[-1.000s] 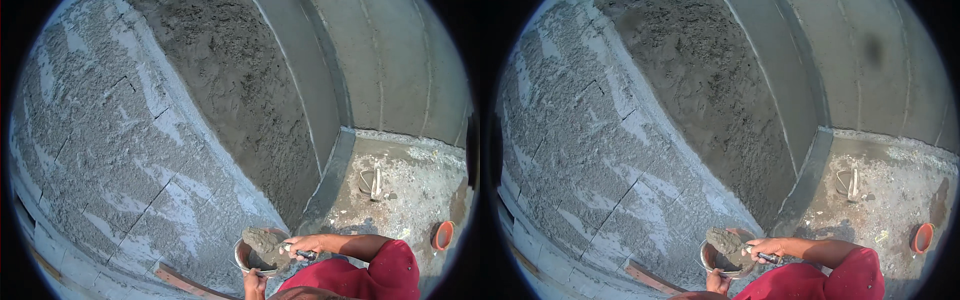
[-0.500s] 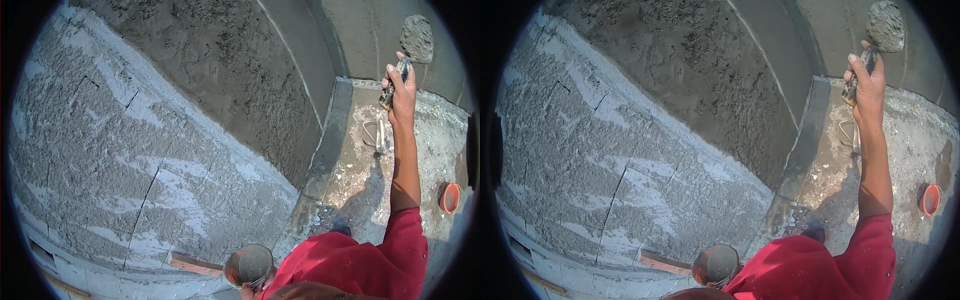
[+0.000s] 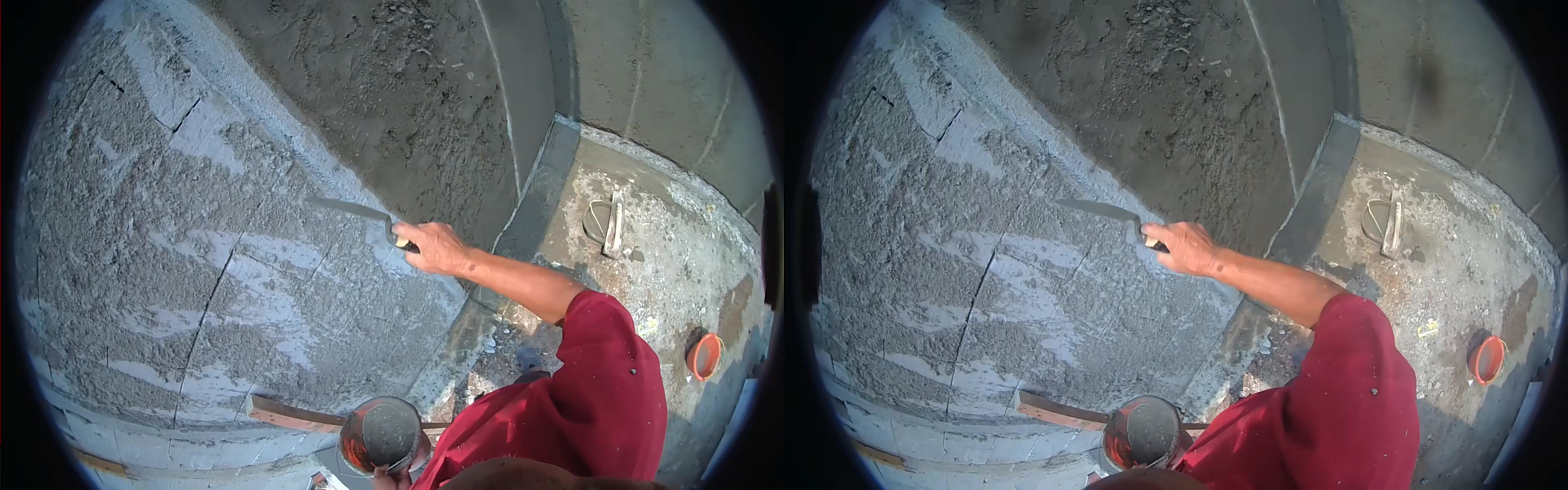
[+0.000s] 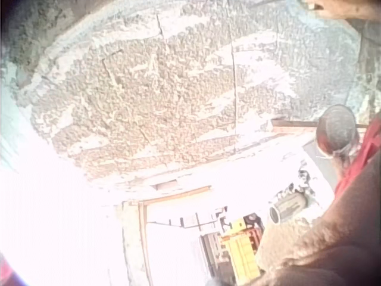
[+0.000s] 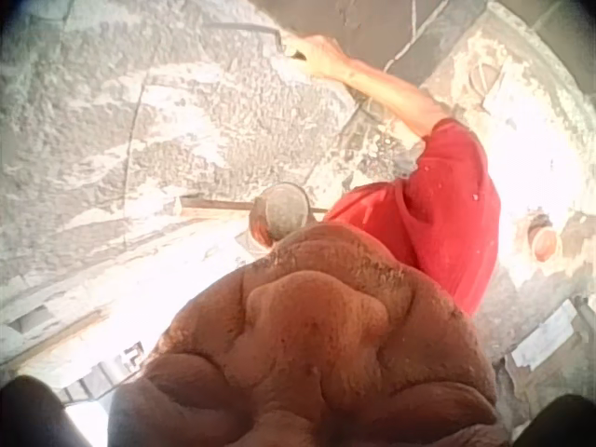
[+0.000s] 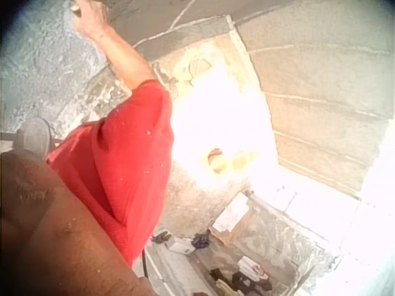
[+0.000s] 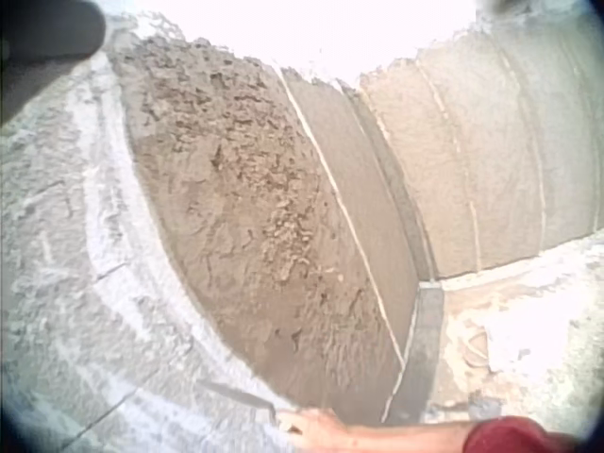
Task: The person mixes mortar in a bucket using a trowel, applies the mixture onto a wall with the trowel, and smooths the surface with a wooden float.
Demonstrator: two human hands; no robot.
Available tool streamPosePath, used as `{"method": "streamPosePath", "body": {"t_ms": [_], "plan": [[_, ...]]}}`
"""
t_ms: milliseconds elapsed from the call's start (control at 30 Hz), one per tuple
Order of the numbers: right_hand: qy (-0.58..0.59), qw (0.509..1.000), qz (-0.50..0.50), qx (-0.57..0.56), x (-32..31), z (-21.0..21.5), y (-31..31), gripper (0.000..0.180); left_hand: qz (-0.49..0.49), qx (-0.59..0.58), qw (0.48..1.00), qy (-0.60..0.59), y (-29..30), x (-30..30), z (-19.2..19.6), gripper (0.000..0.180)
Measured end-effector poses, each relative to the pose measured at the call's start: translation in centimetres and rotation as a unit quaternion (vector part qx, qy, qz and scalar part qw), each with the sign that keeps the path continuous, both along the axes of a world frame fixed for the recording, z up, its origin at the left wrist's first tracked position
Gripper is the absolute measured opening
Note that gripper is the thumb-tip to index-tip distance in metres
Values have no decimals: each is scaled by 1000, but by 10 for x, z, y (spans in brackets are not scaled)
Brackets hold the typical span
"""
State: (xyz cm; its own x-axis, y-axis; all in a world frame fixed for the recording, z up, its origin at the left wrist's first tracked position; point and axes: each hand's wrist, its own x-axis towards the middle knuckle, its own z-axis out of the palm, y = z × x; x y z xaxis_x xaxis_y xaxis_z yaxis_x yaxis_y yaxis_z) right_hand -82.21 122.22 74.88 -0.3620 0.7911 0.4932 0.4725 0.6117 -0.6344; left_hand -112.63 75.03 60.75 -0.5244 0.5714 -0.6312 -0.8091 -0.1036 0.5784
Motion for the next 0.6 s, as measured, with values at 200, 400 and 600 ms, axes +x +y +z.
{"method": "streamPosePath", "body": {"t_ms": [200, 400, 600], "plan": [[-168, 941, 289, -48, -16, -37, -126, 49, -62, -60, 984, 153, 64, 36, 41, 63], [-484, 812, 299, -131, -32, -14, -135, 51, -110, 59, 980, 156, 115, 58, 63, 69], [-406, 737, 322, -433, -35, -30, -150, 59, -186, 77, 954, 220, 151, 90, 73, 68]]}}
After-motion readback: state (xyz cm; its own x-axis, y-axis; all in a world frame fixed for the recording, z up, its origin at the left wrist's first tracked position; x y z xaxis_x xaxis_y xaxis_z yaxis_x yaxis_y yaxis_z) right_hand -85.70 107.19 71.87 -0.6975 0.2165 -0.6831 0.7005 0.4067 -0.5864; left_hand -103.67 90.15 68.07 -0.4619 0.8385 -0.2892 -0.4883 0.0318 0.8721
